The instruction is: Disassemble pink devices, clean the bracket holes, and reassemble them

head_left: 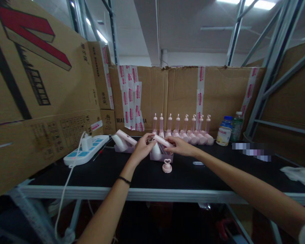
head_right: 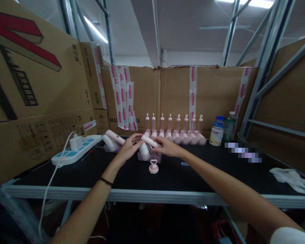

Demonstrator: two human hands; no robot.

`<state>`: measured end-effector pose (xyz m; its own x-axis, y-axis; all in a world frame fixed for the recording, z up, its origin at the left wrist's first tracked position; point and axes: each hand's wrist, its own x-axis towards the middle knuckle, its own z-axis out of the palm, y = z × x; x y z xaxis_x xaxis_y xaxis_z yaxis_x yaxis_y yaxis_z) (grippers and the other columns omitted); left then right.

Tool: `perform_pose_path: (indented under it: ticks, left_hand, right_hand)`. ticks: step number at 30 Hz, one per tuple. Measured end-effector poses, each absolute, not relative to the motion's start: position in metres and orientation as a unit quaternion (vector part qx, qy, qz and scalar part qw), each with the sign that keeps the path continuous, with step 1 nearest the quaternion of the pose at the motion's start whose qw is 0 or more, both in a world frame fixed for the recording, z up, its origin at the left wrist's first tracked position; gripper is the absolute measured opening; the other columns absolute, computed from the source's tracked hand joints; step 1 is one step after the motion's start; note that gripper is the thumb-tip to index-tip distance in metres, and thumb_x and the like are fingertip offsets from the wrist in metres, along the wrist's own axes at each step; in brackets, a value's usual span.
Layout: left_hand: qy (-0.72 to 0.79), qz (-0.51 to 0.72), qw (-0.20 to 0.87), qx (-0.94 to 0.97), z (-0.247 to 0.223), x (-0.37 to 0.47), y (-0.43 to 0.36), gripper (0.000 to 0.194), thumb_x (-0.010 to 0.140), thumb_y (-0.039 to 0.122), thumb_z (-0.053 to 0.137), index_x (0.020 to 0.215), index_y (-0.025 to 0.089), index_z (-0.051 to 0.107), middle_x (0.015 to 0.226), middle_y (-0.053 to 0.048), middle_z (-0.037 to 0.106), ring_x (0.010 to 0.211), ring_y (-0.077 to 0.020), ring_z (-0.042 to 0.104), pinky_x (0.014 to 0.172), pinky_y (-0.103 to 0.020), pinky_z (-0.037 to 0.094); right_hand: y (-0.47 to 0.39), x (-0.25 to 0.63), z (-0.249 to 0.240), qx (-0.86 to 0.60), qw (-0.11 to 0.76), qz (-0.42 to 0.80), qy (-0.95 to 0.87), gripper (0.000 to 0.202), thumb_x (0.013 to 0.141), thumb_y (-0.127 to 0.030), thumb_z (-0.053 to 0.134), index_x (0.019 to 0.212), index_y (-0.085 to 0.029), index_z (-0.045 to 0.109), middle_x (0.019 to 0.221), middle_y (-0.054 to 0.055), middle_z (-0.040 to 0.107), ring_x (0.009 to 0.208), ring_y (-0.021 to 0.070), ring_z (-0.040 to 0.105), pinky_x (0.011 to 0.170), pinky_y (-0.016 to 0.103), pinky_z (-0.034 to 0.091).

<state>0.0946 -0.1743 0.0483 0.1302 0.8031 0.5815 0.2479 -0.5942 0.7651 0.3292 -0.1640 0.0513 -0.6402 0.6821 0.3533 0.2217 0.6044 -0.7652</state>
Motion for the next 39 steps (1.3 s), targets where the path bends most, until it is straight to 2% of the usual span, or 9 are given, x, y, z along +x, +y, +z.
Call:
perform_pose_path:
  ticks: [7,11,15,23,29,34,39]
  left_hand:
    - [0.388,0.553,0.244,0.695,0.048,0.093,-0.175,0.034,0.076,0.021,0.067,0.11,0.02,0.065,0.119,-0.01,0.07,0.119,-0.0259,0.063,0.108,-0.042,0.045]
    - [0.394,0.56,0.252,0.684,0.053,0.092,-0.18,0.038,0.076,0.018,0.06,0.114,0.021,0.063,0.117,-0.009,0.07,0.113,-0.0249,0.065,0.099,-0.041,0.05]
    - [0.401,0.566,0.259,0.672,0.056,0.089,-0.184,0.039,0.076,0.017,0.055,0.115,0.021,0.06,0.112,-0.009,0.071,0.11,-0.0248,0.066,0.091,-0.039,0.054]
    - [0.397,0.557,0.249,0.686,0.052,0.091,-0.181,0.039,0.072,0.017,0.066,0.11,0.02,0.062,0.11,-0.008,0.07,0.106,-0.0237,0.067,0.092,-0.038,0.055]
    - [0.427,0.607,0.174,0.647,0.057,0.086,-0.178,0.039,0.072,0.014,0.062,0.11,0.02,0.06,0.113,-0.009,0.068,0.102,-0.023,0.068,0.094,-0.04,0.054]
    - [0.484,0.669,0.059,0.561,0.067,0.037,-0.189,0.031,0.077,0.018,0.056,0.108,0.022,0.057,0.112,-0.007,0.067,0.107,-0.022,0.066,0.1,-0.037,0.052]
    - [0.593,0.634,0.024,0.497,0.059,-0.03,-0.197,0.031,0.074,0.021,0.061,0.105,0.02,0.058,0.096,-0.006,0.068,0.09,-0.0236,0.069,0.087,-0.039,0.056]
  right_hand:
    - [-0.166,0.337,0.051,-0.265,0.331,0.336,-0.841,0.05,0.088,-0.041,0.071,0.129,-0.015,0.06,0.107,0.007,0.067,0.089,0.0198,0.065,0.083,0.035,0.054]
    - [-0.167,0.344,0.047,-0.285,0.32,0.291,-0.855,0.066,0.082,-0.045,0.078,0.137,-0.016,0.055,0.116,0.007,0.065,0.1,0.0218,0.063,0.091,0.036,0.051]
    - [-0.172,0.35,0.043,-0.307,0.294,0.253,-0.869,0.074,0.076,-0.049,0.084,0.137,-0.018,0.055,0.116,0.005,0.066,0.101,0.0225,0.062,0.091,0.036,0.051]
    - [-0.171,0.352,0.037,-0.293,0.309,0.249,-0.87,0.063,0.08,-0.048,0.081,0.13,-0.017,0.059,0.113,0.005,0.068,0.1,0.0225,0.063,0.09,0.035,0.05]
    - [-0.157,0.352,0.03,-0.325,0.327,0.235,-0.856,0.06,0.079,-0.047,0.081,0.125,-0.015,0.06,0.105,0.004,0.068,0.09,0.0203,0.061,0.081,0.033,0.049]
    - [-0.151,0.351,0.028,-0.354,0.327,0.214,-0.85,0.053,0.077,-0.047,0.081,0.115,-0.014,0.062,0.093,0.002,0.066,0.081,0.0183,0.06,0.071,0.029,0.045]
    - [-0.147,0.344,0.033,-0.372,0.349,0.19,-0.839,0.043,0.077,-0.047,0.079,0.101,-0.014,0.065,0.087,0.001,0.065,0.077,0.0179,0.059,0.067,0.028,0.042]
